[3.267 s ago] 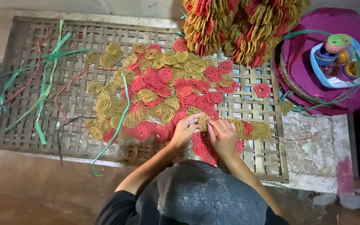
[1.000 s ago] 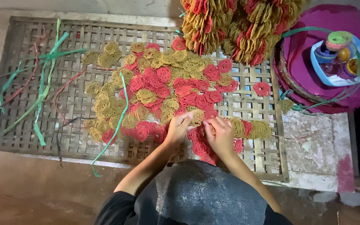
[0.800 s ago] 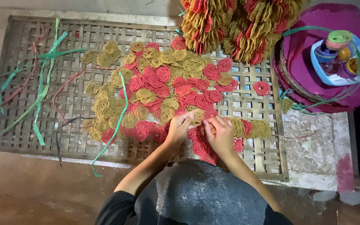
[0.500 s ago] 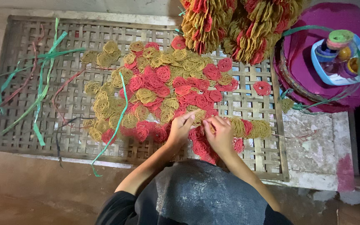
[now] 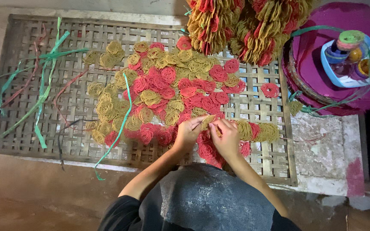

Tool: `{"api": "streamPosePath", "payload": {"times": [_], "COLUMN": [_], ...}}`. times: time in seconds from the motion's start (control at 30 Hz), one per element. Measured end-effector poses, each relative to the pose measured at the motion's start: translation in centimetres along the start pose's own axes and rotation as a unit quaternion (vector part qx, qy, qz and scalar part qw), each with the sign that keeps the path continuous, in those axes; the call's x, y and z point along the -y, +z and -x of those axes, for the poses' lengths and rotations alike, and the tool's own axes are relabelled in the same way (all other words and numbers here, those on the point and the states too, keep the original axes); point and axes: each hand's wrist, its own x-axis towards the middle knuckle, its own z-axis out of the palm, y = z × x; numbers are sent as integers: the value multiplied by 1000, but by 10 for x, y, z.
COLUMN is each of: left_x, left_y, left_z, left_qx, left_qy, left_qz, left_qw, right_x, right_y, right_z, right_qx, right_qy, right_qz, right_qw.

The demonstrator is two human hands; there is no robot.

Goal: The person repeatedly picks up small red and yellow coiled items from a woven tray and threads them onto a thin string. They form vertical bundles of these coils and place the completed bundles on the tray. The person continues this repetitive threading and bundling throughout the clip.

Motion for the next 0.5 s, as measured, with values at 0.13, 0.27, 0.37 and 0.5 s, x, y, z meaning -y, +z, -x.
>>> {"api": "streamPosePath", "payload": {"times": [0.13, 0.27, 0.37, 0.5], "left_x": [-20, -39, -43, -36], "left_y": [5, 7, 12, 18], "left_z": [1, 2, 4, 4], "left_qx": [-46, -67, -61, -36], "left_qy": [96, 159, 175, 109], "left_qz": [-148, -286, -252, -158], "left_qw": [983, 943, 950, 981], "right_x": [-4, -8, -9, -11], "right_y": [1, -3, -7, -11], "right_z": [3, 5, 8, 12], "right_qx": [-14, -22, -19, -19], "right_qy": [-6, -12, 7, 23], "right_qz": [-23, -63, -105, -152], "right_qw": [1000, 998, 994, 988]}}
